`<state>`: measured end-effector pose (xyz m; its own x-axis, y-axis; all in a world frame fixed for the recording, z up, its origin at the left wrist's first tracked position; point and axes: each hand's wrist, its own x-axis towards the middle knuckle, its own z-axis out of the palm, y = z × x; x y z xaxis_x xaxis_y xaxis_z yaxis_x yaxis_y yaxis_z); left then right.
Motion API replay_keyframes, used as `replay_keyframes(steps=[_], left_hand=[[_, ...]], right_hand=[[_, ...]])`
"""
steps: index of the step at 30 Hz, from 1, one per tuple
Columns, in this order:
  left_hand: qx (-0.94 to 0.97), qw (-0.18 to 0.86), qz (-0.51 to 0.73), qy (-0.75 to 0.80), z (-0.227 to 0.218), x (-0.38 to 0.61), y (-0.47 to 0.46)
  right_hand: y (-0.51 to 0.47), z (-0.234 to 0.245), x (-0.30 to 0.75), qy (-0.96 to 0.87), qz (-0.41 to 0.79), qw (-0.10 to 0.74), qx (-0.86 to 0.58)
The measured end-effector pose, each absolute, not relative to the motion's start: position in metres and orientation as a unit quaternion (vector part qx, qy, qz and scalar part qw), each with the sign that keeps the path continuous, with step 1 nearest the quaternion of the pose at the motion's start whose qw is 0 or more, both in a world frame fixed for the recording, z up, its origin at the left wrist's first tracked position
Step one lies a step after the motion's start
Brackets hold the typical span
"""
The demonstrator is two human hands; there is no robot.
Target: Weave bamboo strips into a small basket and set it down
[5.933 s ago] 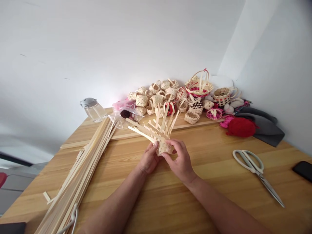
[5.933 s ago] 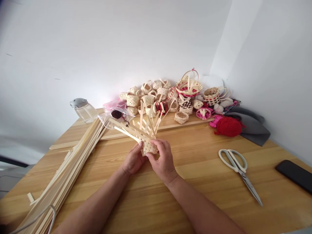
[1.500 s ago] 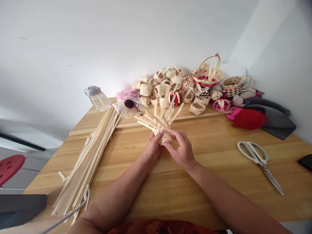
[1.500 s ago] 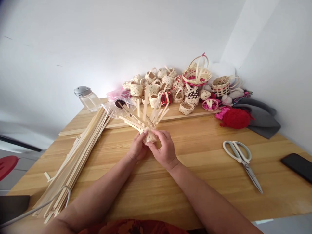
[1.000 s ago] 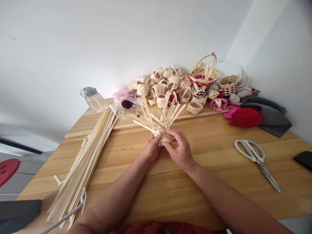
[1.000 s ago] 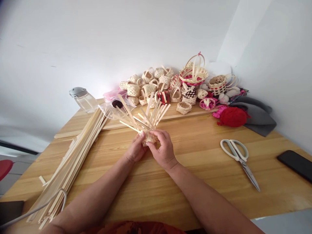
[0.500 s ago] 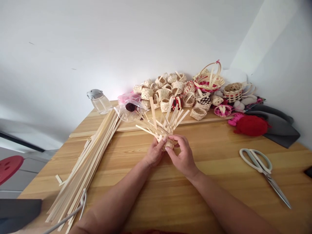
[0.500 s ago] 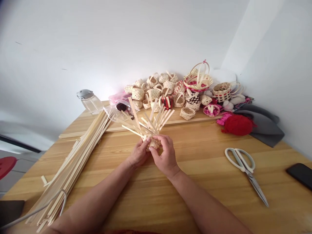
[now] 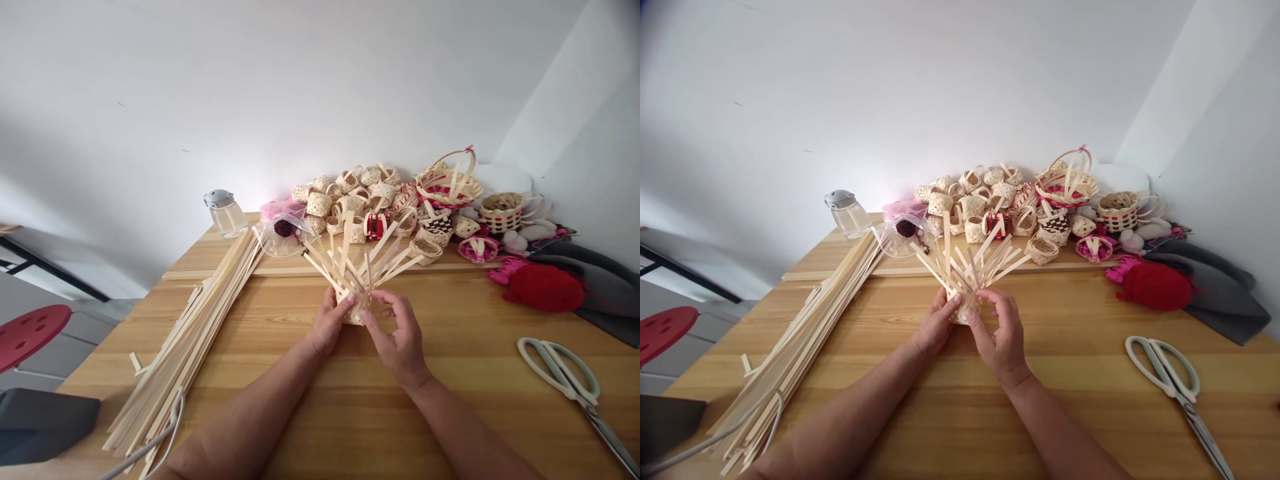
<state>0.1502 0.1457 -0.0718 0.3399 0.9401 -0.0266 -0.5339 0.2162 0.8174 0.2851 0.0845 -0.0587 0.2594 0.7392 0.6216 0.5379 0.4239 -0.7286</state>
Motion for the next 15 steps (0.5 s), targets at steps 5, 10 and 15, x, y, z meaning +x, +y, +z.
replay_keyframes(steps=[5, 10, 15], left_hand=[[0.446, 0.669, 0.518, 0.291, -0.066, 0.146, 0.145], [0.523, 0.624, 0.496, 0.302, -0.06, 0.147, 0.136], [0.565, 0.62, 0.479, 0.259, -0.058, 0.149, 0.128]], right_hand=[[0.083, -0.042, 0.298, -0.532, 0.069, 0.66, -0.525], [0.076, -0.025, 0.299, -0.547, 0.052, 0.647, -0.529], [0.073, -0.018, 0.3, -0.523, 0.153, 0.633, -0.55]])
